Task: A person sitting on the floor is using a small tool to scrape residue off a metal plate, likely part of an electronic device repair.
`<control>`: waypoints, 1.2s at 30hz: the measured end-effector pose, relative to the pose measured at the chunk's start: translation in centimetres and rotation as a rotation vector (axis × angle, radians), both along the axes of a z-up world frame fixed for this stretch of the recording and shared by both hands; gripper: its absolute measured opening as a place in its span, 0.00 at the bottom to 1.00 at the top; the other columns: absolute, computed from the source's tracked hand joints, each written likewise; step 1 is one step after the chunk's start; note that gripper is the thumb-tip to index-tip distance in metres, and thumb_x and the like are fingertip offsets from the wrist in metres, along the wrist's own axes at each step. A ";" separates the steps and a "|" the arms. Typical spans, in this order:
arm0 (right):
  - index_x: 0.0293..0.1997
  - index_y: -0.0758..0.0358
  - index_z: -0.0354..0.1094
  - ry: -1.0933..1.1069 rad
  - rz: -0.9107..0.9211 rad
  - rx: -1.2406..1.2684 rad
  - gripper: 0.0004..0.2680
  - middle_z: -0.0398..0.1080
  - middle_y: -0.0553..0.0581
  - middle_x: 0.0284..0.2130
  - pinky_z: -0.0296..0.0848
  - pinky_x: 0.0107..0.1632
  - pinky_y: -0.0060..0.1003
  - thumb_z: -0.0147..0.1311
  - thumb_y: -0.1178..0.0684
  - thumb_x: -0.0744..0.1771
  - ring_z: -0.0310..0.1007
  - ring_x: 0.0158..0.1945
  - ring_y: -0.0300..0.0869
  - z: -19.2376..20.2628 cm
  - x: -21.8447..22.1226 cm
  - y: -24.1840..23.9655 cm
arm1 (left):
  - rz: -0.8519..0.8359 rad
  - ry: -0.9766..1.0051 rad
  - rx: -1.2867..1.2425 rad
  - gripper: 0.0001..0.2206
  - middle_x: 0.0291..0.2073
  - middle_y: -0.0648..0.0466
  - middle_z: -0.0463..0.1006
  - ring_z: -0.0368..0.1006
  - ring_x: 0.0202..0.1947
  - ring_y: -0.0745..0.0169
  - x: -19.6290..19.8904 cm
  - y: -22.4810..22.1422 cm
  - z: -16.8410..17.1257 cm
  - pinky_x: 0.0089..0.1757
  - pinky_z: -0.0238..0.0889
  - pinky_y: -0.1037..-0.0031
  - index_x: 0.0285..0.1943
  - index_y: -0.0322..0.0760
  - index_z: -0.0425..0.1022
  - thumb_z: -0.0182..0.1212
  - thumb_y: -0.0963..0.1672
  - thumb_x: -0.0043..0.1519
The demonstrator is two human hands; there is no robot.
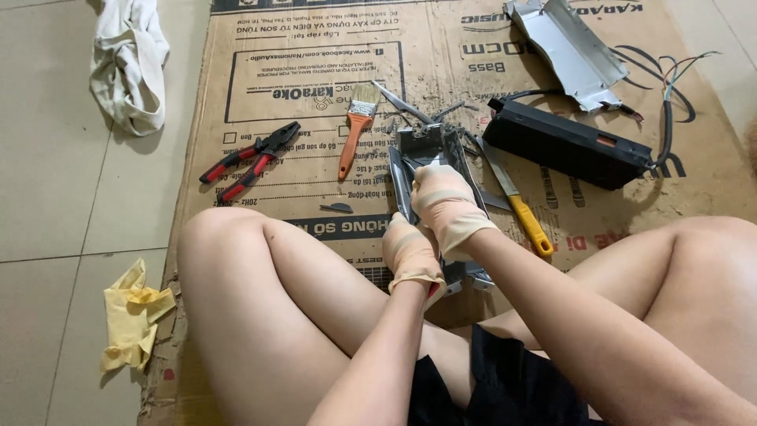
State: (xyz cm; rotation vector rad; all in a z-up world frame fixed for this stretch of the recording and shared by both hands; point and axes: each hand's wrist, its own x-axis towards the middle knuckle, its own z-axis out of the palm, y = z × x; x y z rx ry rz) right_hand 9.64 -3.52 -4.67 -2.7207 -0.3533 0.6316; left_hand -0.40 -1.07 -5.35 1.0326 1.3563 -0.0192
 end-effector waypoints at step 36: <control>0.37 0.57 0.78 0.040 -0.449 0.363 0.09 0.75 0.59 0.23 0.77 0.42 0.46 0.59 0.48 0.59 0.79 0.32 0.47 -0.5 2.9 -3.1 | -0.612 0.211 0.235 0.17 0.51 0.42 0.79 0.76 0.55 0.39 -0.5 0.9 1.6 0.48 0.74 0.52 0.60 0.38 0.70 0.50 0.48 0.65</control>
